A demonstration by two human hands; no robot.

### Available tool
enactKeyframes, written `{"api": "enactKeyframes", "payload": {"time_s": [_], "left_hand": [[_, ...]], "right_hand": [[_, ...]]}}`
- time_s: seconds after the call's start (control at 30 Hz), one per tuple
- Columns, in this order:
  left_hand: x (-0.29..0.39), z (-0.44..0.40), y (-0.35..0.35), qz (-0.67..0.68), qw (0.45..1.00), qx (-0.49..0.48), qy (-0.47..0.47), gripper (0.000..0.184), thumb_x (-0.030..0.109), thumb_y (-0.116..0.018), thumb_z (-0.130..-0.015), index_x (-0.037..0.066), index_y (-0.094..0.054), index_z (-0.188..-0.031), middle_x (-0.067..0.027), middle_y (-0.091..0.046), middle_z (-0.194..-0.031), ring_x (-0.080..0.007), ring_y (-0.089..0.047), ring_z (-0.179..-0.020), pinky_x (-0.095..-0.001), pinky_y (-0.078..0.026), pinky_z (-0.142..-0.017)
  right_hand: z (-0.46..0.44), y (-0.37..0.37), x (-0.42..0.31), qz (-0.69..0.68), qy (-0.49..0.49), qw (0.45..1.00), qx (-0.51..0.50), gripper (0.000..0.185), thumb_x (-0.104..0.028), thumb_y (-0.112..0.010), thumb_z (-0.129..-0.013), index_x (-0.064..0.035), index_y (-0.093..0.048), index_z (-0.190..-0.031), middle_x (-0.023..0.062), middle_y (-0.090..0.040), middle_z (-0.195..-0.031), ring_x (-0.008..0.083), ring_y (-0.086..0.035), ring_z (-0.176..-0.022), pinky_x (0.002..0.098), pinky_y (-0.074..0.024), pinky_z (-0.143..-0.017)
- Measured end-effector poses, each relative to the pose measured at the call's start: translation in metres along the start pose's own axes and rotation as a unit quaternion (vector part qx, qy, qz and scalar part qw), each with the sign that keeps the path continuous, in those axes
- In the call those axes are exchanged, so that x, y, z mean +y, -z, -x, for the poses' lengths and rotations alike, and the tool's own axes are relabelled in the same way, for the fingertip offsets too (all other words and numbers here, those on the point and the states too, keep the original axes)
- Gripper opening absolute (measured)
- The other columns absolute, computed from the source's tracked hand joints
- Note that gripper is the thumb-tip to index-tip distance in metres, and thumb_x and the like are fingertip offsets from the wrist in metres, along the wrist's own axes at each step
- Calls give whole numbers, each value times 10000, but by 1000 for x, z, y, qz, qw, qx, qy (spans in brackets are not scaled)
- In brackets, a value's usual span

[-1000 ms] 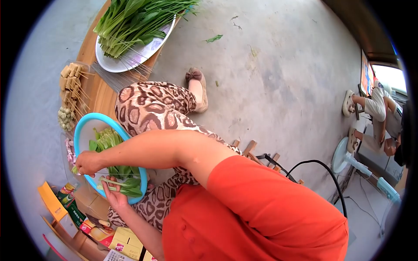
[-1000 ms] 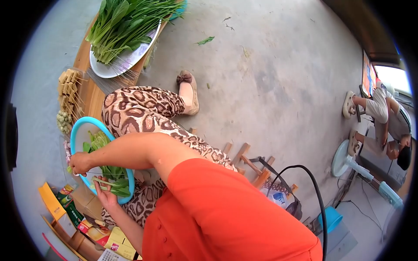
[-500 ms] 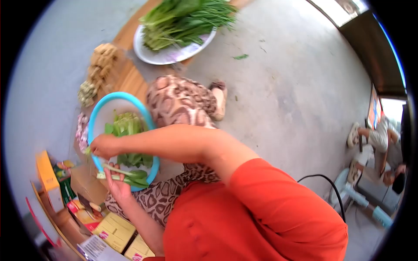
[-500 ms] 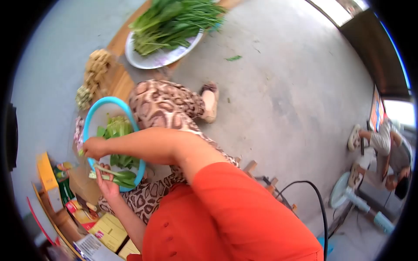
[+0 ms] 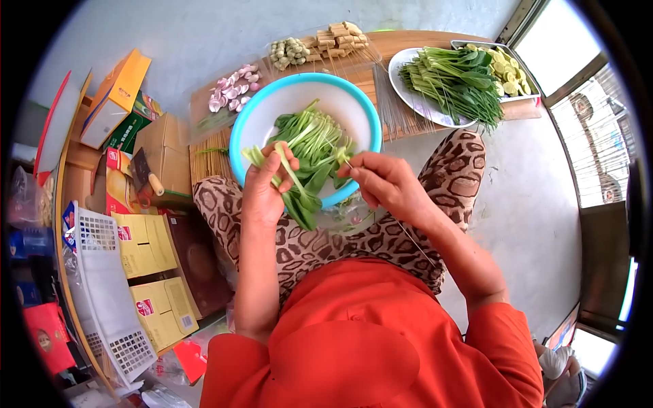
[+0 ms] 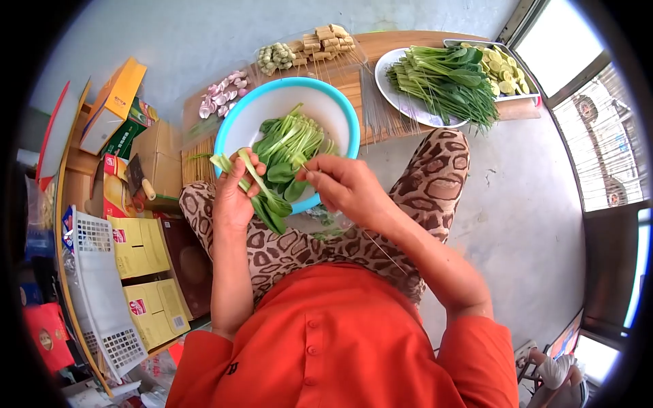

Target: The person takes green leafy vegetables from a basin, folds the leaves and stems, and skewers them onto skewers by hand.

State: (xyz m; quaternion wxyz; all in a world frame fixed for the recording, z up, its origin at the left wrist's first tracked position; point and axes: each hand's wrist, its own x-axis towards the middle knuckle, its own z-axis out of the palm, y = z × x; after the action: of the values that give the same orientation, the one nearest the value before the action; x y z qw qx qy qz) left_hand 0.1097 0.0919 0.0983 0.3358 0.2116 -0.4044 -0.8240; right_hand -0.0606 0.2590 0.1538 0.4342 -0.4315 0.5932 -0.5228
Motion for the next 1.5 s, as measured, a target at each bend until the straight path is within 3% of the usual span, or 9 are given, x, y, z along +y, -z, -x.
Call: {"api": "enactKeyframes", "payload": {"time_s": [0.47, 0.63, 1.13, 1.4, 1.5], "left_hand": [[-6, 11, -1, -10, 1000, -5, 13, 376, 321, -720, -825, 25, -635, -1041, -31, -619, -842, -69, -531, -714, -195, -302, -499], [-6, 12, 4, -20, 999, -14, 33, 352, 348, -728, -813, 71, -610, -995, 11, -582, -884, -97, -569, -810, -189, -325, -506], [-15, 8, 7, -13, 999, -10, 49, 318, 295, -734, -813, 72, -619, -1008, 3, -600, -876, -86, -573, -772, -184, -332, -504], [-17, 9, 12, -20, 995, -26, 90, 239, 252, -744, -806, 70, -659, -936, 9, -638, -882, -46, -520, -684, -184, -329, -510], [-17, 9, 11, -59, 994, -23, 88, 246, 219, -734, -815, 55, -662, -982, 21, -643, -887, -35, -510, -675, -184, -324, -520]], "right_hand": [[1, -31, 2, 36, -50, 997, -38, 181, -123, -509, -931, -13, -645, -977, 7, -498, -592, 71, -442, -528, 255, -398, -507], [-3, -34, 10, 18, -50, 998, -34, 175, -120, -514, -930, -15, -651, -965, -2, -502, -582, 68, -444, -508, 253, -393, -495], [-11, -36, 14, 11, -77, 996, -38, 182, -124, -511, -936, -14, -649, -979, -13, -502, -582, 60, -442, -509, 238, -385, -485], [-18, -41, 15, 9, -83, 996, -43, 184, -128, -501, -945, -15, -640, -987, -21, -490, -586, 54, -422, -503, 227, -363, -472], [-23, -40, 25, -4, -80, 996, -44, 186, -130, -494, -952, -9, -631, -990, -30, -473, -587, 48, -413, -498, 219, -351, -464]]}}
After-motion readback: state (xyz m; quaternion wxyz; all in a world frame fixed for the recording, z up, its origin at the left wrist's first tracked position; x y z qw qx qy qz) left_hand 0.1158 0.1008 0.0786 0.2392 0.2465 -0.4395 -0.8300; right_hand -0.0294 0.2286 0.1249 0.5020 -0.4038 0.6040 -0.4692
